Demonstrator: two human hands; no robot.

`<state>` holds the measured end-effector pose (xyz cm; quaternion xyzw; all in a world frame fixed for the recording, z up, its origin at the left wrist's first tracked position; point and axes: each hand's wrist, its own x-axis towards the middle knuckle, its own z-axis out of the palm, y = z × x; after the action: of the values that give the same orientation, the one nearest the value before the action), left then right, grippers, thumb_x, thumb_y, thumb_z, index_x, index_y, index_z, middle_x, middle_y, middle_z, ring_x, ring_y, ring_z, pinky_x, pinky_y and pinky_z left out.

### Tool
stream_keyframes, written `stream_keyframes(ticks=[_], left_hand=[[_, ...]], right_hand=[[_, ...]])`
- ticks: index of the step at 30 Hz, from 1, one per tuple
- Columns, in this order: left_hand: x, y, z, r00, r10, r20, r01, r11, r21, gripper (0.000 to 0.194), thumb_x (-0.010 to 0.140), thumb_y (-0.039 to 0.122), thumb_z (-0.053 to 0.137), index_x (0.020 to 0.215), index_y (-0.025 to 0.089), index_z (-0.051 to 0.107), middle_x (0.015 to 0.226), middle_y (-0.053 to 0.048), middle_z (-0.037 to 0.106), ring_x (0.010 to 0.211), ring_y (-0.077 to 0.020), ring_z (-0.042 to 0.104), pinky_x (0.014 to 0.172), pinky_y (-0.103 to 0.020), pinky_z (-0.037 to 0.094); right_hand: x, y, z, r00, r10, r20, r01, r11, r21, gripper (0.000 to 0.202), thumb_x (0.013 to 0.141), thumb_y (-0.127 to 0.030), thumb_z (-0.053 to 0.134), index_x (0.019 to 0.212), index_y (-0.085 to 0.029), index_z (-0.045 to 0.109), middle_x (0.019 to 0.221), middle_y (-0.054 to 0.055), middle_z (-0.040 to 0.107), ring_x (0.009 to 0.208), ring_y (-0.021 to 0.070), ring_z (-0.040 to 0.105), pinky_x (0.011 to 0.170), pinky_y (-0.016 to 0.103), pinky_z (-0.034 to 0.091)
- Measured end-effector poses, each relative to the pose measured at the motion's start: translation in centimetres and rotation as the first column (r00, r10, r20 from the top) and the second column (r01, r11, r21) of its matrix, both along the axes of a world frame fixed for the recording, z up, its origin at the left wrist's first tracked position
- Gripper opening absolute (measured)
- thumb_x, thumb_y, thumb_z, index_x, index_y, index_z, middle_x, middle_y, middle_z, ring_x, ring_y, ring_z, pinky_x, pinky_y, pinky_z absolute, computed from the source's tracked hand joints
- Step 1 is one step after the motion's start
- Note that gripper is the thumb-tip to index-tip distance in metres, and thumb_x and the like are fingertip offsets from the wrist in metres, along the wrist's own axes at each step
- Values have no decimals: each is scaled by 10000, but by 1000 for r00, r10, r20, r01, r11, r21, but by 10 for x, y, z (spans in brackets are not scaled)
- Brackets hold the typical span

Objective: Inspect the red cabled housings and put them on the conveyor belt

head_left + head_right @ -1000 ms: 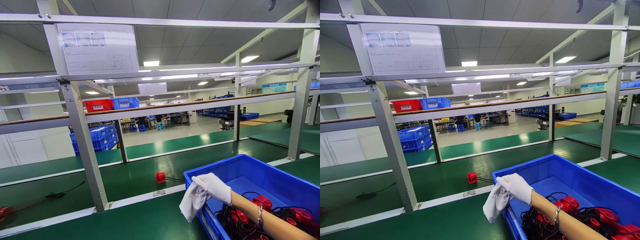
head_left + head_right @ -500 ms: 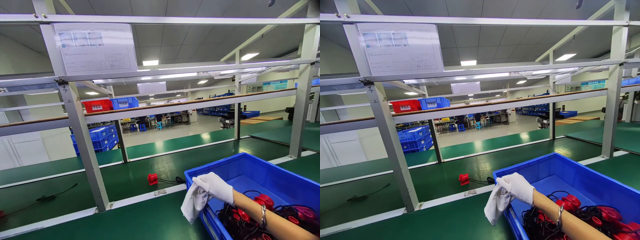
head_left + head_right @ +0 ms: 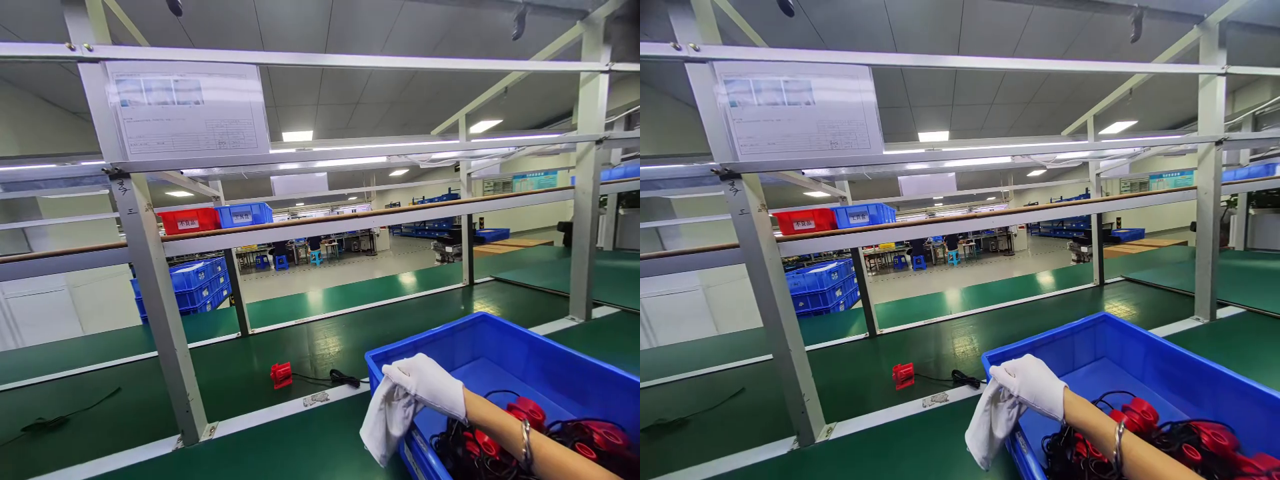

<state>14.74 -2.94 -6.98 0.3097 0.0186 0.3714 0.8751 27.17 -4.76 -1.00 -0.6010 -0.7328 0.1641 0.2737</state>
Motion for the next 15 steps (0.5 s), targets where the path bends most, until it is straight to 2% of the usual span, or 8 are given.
stream_keyframes(ticks=[3,9,12,15], left_hand=[[1,-1,2,1000,19,-16,-19,1000,2,299,901,376,635,1093,171,737,1188,-112,712,1160,-239,641,1090,-327,430],[-1,-3,7,996,48,-71,-46,999,28,322,860,458,663,1022,194,752,1147,-110,727,1219,-281,602,1055,-364,462],[4,1,17,990,63,-129,-57,997,51,292,867,429,669,989,175,746,1105,-91,735,1114,-250,656,1030,-341,476],[6,7,31,971,91,-223,-74,994,84,292,899,389,647,1009,126,710,1041,-92,723,949,-219,688,952,-391,525]], right_hand=[[1,-1,1,1000,1,-3,-1,1000,0,623,950,-620,340,646,-148,611,647,10,605,636,130,523,608,235,316],[1,-2,6,998,8,-68,-8,1000,-4,607,928,-626,400,633,-151,638,649,24,638,660,157,571,616,239,352],[1,-3,9,986,-13,-167,7,999,-33,622,923,-654,393,690,-157,684,679,36,679,660,169,615,598,233,414],[4,-2,14,956,-61,-286,45,997,-64,663,929,-687,342,836,-160,732,792,55,729,718,186,668,601,234,484]])
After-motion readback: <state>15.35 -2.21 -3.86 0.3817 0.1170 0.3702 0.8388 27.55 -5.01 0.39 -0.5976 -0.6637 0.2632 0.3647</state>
